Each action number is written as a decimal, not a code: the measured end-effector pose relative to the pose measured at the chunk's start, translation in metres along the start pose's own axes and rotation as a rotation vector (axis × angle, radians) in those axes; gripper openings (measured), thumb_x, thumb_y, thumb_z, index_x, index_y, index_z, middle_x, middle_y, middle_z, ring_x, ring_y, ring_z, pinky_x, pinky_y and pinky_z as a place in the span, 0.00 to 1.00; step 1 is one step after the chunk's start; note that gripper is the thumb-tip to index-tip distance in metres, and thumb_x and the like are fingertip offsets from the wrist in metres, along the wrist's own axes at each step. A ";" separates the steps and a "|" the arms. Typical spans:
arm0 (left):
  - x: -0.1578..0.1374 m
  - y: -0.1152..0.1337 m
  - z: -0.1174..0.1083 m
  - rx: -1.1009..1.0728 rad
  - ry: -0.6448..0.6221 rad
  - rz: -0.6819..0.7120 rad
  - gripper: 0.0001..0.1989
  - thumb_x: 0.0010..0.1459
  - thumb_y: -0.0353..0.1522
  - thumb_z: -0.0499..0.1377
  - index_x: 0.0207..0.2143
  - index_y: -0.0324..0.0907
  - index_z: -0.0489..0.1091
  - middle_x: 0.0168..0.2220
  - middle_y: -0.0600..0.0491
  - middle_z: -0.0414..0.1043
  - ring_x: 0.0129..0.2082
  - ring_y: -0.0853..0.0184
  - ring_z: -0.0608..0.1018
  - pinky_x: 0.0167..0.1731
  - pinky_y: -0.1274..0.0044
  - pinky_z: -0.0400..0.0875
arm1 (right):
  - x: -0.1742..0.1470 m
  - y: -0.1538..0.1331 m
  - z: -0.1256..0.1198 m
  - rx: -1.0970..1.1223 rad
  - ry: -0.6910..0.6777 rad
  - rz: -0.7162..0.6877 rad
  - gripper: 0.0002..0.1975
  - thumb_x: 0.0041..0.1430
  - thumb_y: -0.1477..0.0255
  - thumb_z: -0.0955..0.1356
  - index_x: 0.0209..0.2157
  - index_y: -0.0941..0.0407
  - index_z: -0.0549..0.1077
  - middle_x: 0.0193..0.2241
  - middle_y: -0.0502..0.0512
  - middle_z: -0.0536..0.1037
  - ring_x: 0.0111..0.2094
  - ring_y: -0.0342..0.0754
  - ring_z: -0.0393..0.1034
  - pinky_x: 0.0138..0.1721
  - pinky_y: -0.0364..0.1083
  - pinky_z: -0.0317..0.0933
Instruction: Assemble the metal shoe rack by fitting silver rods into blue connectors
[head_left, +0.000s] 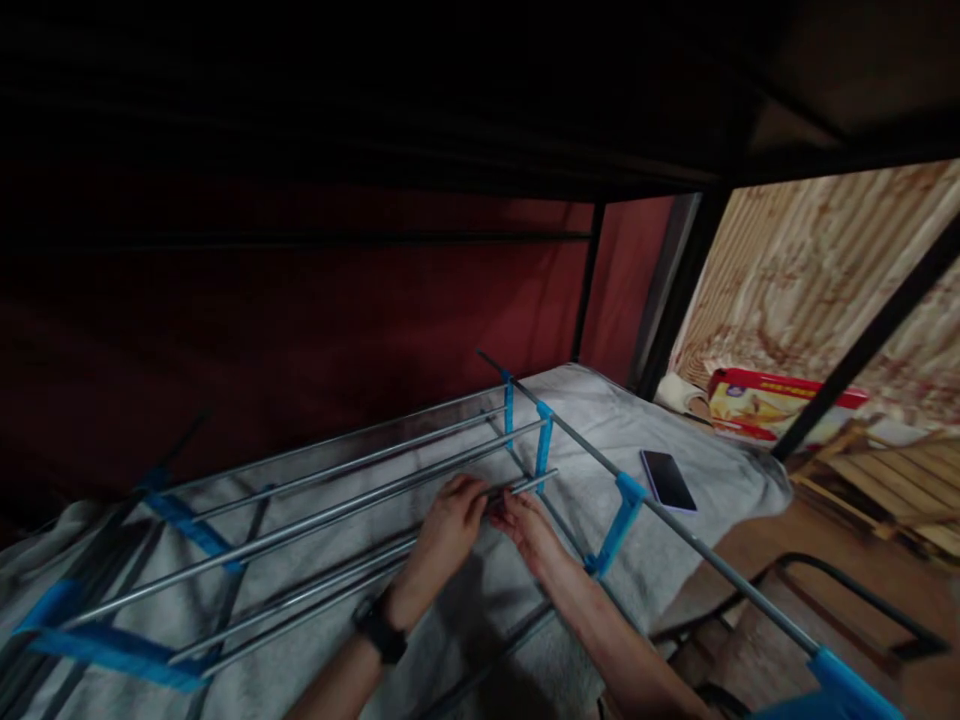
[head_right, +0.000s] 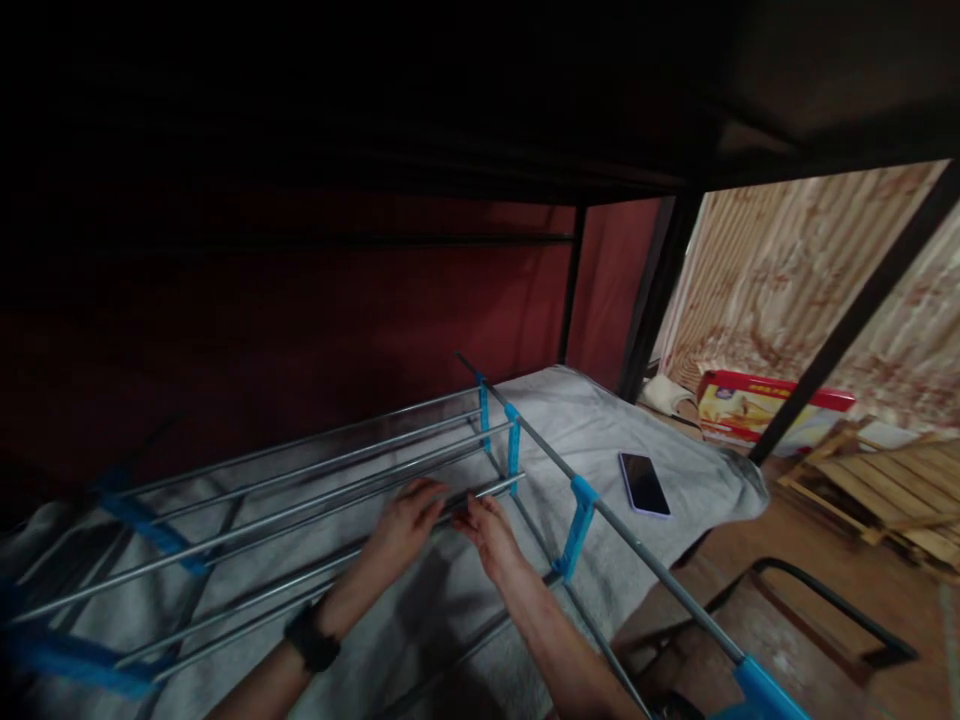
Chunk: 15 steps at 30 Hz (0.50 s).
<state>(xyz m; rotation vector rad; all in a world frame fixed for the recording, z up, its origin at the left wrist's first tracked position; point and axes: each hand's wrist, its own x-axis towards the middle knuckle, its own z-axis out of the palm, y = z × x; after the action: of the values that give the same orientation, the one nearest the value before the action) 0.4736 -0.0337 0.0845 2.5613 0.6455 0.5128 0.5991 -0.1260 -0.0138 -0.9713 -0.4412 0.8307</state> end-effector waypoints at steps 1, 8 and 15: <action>0.017 0.015 0.009 0.011 -0.055 -0.004 0.19 0.68 0.30 0.50 0.55 0.42 0.75 0.55 0.46 0.76 0.57 0.62 0.76 0.62 0.71 0.68 | 0.001 0.003 0.000 0.004 -0.004 -0.014 0.16 0.51 0.57 0.75 0.35 0.51 0.74 0.35 0.52 0.81 0.39 0.54 0.78 0.46 0.55 0.73; 0.097 0.053 0.081 0.085 -0.252 -0.048 0.16 0.65 0.29 0.56 0.53 0.38 0.74 0.58 0.41 0.75 0.61 0.59 0.74 0.63 0.71 0.64 | 0.011 0.019 -0.001 0.031 -0.072 -0.166 0.24 0.50 0.48 0.72 0.44 0.47 0.77 0.38 0.52 0.82 0.49 0.57 0.76 0.48 0.54 0.71; 0.120 0.031 0.114 0.080 -0.343 -0.122 0.14 0.62 0.31 0.61 0.50 0.37 0.73 0.51 0.40 0.79 0.53 0.60 0.80 0.52 0.74 0.70 | 0.029 0.030 0.000 -0.049 -0.065 -0.171 0.34 0.57 0.36 0.62 0.49 0.47 0.76 0.34 0.54 0.81 0.49 0.56 0.76 0.48 0.57 0.72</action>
<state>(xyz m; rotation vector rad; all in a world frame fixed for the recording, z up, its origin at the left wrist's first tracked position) 0.6343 -0.0335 0.0343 2.5759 0.7017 0.0043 0.6040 -0.0944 -0.0403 -0.9398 -0.5950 0.7009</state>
